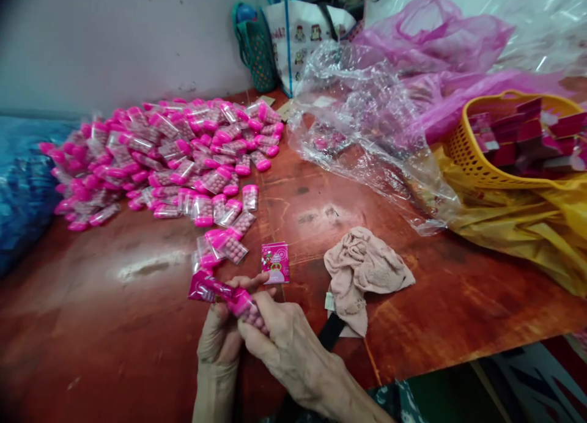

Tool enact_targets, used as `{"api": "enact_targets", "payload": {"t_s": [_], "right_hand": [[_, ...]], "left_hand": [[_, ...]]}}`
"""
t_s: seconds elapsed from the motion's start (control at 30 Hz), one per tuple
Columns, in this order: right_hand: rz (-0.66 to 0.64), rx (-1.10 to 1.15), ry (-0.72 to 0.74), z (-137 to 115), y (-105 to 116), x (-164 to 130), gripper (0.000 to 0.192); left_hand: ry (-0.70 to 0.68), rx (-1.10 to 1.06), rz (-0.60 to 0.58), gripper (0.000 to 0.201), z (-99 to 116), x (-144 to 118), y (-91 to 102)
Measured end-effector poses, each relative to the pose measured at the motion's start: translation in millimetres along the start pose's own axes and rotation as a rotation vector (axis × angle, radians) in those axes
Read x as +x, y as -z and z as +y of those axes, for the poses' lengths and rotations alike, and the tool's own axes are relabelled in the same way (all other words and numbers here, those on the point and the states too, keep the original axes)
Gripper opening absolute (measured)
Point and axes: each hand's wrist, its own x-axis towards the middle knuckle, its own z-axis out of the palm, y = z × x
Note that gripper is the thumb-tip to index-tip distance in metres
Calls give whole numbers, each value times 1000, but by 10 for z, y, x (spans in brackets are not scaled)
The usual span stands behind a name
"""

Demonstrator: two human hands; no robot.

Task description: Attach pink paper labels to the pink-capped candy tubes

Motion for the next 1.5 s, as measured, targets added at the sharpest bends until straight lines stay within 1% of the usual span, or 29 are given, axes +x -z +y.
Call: {"api": "enact_targets", "payload": {"t_s": [0.1,0.2,0.27,0.4,0.5,0.63,0.73,0.8,0.87,0.9,0.97,1.03,1.1,1.13,1.2,1.3,1.33,1.37,1.4,1.47,1.5], "right_hand": [[-25,161,1,-5,36,27,16],[-28,238,-5,9,24,62,17],[-5,217,-23,30,0,78,15],[65,63,-17,84,-47,83,12],[75,6,2,109,-61,83,10],[51,10,6,99,-58,105,12],[49,-19,16,120,-31,117,13],[46,-107,33,192,11,86,17],[38,-247,93,310,70,6,19],[40,-331,166,376,100,-51,20],[30,-410,260,492,144,-180,29],[76,-540,359,554,157,-286,38],[174,-664,397,551,149,-327,37],[226,-707,380,532,145,-318,33],[297,-778,287,475,155,-256,23],[320,-888,62,372,219,-136,21],[336,-892,-3,330,243,-104,21],[361,-855,-43,283,261,-76,22],[385,-772,-55,229,268,-50,22],[393,-493,-24,115,238,9,22],[373,-324,3,65,200,46,20]], "left_hand": [[14,6,-24,33,-8,-5,-23],[26,16,4,35,3,2,-52],[36,31,54,32,16,21,-75],[50,70,135,23,36,71,-100],[56,105,143,22,42,86,-90],[67,104,139,23,48,89,-69],[14,89,185,20,70,102,-57],[-52,98,233,19,97,112,-49],[-111,104,272,16,127,117,-36],[-134,102,289,14,139,117,-29],[-159,89,331,11,150,116,-12],[-153,74,384,8,141,114,3],[-127,62,432,8,120,112,11],[-117,59,447,8,108,109,12],[-105,59,458,9,92,102,6],[-94,84,445,10,82,81,-28],[-90,94,438,9,80,71,-46],[-85,102,430,9,76,61,-66],[-76,108,417,9,70,49,-89],[-53,118,378,10,46,26,-137],[-38,123,355,10,28,15,-161]]}}
